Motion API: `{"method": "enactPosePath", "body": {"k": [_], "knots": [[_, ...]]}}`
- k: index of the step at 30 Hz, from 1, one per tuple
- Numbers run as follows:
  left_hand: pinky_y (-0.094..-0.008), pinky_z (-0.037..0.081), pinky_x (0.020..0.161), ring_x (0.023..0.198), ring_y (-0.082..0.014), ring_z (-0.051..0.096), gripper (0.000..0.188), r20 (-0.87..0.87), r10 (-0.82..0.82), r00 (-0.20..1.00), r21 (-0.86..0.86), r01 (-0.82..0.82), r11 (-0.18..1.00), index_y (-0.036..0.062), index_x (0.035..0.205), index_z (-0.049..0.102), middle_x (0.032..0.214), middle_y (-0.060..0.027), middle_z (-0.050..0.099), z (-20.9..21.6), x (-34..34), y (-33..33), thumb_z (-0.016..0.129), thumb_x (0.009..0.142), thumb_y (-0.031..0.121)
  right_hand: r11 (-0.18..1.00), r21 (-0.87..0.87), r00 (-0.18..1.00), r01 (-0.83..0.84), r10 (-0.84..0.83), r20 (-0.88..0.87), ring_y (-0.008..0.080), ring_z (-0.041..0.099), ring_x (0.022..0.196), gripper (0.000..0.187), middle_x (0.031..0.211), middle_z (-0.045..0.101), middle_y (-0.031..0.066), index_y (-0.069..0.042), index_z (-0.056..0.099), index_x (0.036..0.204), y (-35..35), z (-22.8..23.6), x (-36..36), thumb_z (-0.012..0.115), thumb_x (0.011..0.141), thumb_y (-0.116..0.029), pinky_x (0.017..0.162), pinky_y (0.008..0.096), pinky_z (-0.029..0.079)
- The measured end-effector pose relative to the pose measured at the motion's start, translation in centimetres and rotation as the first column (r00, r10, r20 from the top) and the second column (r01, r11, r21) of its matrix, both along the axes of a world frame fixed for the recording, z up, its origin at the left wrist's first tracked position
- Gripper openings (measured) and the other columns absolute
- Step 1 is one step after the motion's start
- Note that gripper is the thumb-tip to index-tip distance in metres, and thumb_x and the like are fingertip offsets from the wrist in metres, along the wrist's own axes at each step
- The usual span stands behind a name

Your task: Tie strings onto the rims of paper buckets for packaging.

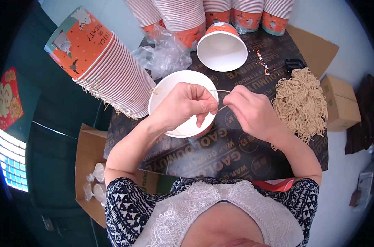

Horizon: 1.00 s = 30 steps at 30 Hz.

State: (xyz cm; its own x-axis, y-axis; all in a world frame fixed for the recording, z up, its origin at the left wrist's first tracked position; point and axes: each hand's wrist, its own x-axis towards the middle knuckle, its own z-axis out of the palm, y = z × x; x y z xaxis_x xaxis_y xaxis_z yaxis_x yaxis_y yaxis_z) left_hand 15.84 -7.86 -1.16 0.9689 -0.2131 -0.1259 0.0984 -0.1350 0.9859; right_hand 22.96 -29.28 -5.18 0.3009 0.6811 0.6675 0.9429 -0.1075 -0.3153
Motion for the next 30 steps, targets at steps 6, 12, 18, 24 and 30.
{"method": "enactPosePath", "body": {"k": [6,12,18,24,30], "knots": [[-0.0228,0.049,0.055,0.059,-0.0115,0.061,0.006,-0.059,-0.012,0.998,-0.080,0.007,0.997,-0.0058,0.090,0.065,0.078,-0.0068,0.066,-0.2,0.3,0.2,0.067,0.088,0.000,0.991,0.135,0.999,-0.012,0.006,0.046,0.0290,0.063,0.072,0.028,0.086,0.057,0.0092,-0.005,0.060,0.102,0.7,0.9,0.3,0.064,0.075,0.003,0.060,0.0373,0.051],[-0.0242,0.050,0.055,0.062,-0.0112,0.061,0.007,-0.033,-0.072,0.997,-0.082,0.069,0.994,-0.0049,0.090,0.065,0.077,-0.0053,0.064,-0.5,0.7,-0.2,0.069,0.085,-0.002,0.960,0.239,0.984,-0.148,0.119,0.130,0.0264,0.059,0.077,0.031,0.088,0.061,0.0072,-0.005,0.064,0.101,3.0,1.9,0.7,0.066,0.071,0.003,0.063,0.0351,0.051],[-0.0239,0.050,0.054,0.060,-0.0107,0.059,0.004,-0.030,-0.051,0.998,-0.068,0.049,0.997,-0.0034,0.087,0.064,0.076,-0.0049,0.063,-0.7,1.0,-0.7,0.067,0.086,-0.002,0.934,0.306,0.974,-0.187,0.136,0.179,0.0286,0.058,0.077,0.033,0.095,0.061,0.0100,-0.001,0.063,0.102,3.8,1.4,1.5,0.065,0.072,0.010,0.067,0.0347,0.049],[-0.0229,0.048,0.054,0.058,-0.0112,0.059,0.005,-0.063,-0.037,0.997,-0.123,0.029,0.992,-0.0024,0.087,0.063,0.075,-0.0051,0.063,-1.3,1.2,-0.3,0.067,0.086,-0.001,0.970,0.239,0.960,0.048,0.021,-0.279,0.0314,0.059,0.084,0.009,0.090,0.056,0.0130,0.001,0.058,0.091,1.5,-0.2,1.5,0.060,0.083,0.004,0.075,0.0388,0.048],[-0.0221,0.047,0.055,0.058,-0.0114,0.062,0.005,-0.070,-0.036,0.997,-0.115,0.027,0.993,-0.0024,0.088,0.063,0.075,-0.0053,0.064,-1.0,1.4,-0.5,0.067,0.085,-0.001,0.983,0.184,0.947,-0.011,0.069,-0.313,0.0309,0.059,0.085,0.009,0.091,0.057,0.0132,0.000,0.059,0.092,0.7,-0.8,0.6,0.060,0.084,0.004,0.075,0.0384,0.048]]}}
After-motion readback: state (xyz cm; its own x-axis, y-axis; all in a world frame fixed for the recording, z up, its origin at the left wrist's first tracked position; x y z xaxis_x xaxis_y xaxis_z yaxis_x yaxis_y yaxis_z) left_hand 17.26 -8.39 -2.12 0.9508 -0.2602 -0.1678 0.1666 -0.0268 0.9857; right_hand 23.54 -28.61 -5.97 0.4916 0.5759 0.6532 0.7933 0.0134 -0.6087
